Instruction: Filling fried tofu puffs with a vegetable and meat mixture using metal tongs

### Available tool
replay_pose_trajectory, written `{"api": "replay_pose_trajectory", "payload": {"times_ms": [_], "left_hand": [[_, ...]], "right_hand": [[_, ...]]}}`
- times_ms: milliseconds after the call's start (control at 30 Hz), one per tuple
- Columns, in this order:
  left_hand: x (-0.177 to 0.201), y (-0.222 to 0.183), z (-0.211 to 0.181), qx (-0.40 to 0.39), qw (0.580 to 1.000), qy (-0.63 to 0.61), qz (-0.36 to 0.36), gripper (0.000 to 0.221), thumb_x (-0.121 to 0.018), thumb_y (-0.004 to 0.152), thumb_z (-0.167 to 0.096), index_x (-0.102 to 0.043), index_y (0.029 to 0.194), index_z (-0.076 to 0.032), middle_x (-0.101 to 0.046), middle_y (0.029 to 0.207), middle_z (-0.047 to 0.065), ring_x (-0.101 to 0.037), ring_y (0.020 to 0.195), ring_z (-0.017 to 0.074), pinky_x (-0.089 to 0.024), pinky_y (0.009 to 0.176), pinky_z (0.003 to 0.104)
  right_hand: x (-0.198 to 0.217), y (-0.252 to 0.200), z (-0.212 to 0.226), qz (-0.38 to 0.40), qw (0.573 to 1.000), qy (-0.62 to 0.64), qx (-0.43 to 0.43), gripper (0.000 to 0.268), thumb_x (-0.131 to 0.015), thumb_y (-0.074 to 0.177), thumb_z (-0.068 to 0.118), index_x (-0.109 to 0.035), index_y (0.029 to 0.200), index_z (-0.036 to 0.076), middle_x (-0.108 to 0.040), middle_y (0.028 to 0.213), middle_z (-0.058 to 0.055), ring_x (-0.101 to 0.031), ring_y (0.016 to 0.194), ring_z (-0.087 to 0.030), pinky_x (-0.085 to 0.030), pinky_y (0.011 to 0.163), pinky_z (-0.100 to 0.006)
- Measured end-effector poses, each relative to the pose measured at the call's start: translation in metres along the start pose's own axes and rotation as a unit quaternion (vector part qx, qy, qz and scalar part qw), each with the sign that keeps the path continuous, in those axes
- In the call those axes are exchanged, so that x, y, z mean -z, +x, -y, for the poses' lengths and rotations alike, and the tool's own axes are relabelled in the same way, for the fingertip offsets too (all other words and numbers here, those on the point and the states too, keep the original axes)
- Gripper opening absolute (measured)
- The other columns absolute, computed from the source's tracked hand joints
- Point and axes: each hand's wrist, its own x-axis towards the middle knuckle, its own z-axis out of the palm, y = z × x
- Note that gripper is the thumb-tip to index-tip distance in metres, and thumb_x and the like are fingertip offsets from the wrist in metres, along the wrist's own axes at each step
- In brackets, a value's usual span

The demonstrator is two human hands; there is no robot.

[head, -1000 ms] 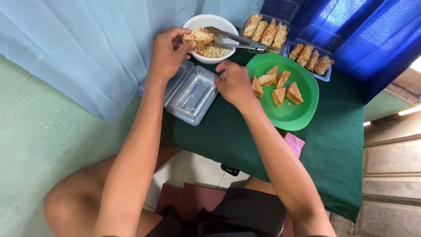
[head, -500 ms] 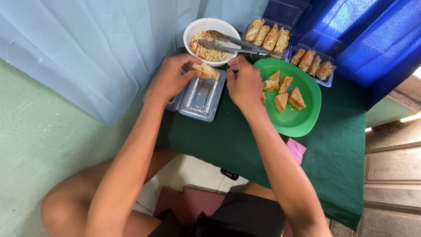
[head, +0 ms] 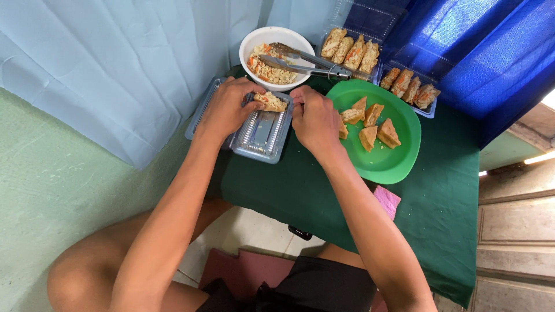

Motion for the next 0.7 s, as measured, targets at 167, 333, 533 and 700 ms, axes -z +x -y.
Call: {"api": "replay_pose_trajectory", "payload": {"times_ms": [167,333,533,700], "left_hand": [[0.0,0.0,-0.005,-0.01,1.0,0.016,0.002,0.033,-0.082,0.085,-0.005,-0.076,0.117,-0.011,-0.067,0.1,0.016,-0.061,0.089,0.0374,-0.051,0.081,0.046],[-0.002,-0.002,-0.003,-0.005,1.0,-0.001,-0.003,0.037,-0.083,0.084,-0.007,-0.074,0.119,-0.01,-0.066,0.102,0.016,-0.062,0.086,0.0338,-0.053,0.079,0.045],[0.01,-0.007,-0.01,0.009,1.0,-0.018,-0.007,0.038,-0.083,0.083,-0.004,-0.072,0.119,-0.008,-0.065,0.103,0.016,-0.063,0.084,0.0321,-0.054,0.075,0.042],[0.022,-0.003,-0.013,0.009,0.999,-0.033,-0.015,0.04,-0.084,0.083,-0.005,-0.071,0.121,-0.009,-0.065,0.104,0.015,-0.065,0.084,0.0324,-0.055,0.074,0.043]], "right_hand": [[0.005,-0.002,0.007,0.013,1.0,-0.001,0.003,0.015,-0.062,0.092,0.01,-0.07,0.103,0.015,-0.075,0.097,-0.005,-0.073,0.092,-0.034,-0.057,0.074,-0.05],[0.005,-0.002,0.006,0.011,1.0,0.007,0.005,0.016,-0.063,0.091,0.008,-0.072,0.103,0.013,-0.075,0.097,-0.008,-0.072,0.091,-0.037,-0.057,0.073,-0.052],[0.005,-0.002,0.003,0.011,1.0,0.011,0.014,0.018,-0.062,0.092,0.007,-0.071,0.106,0.013,-0.075,0.098,-0.008,-0.073,0.089,-0.035,-0.057,0.071,-0.05],[0.008,0.0,-0.002,-0.003,1.0,0.012,0.016,0.019,-0.063,0.092,0.006,-0.071,0.108,0.012,-0.075,0.099,-0.009,-0.073,0.089,-0.034,-0.057,0.072,-0.051]]}}
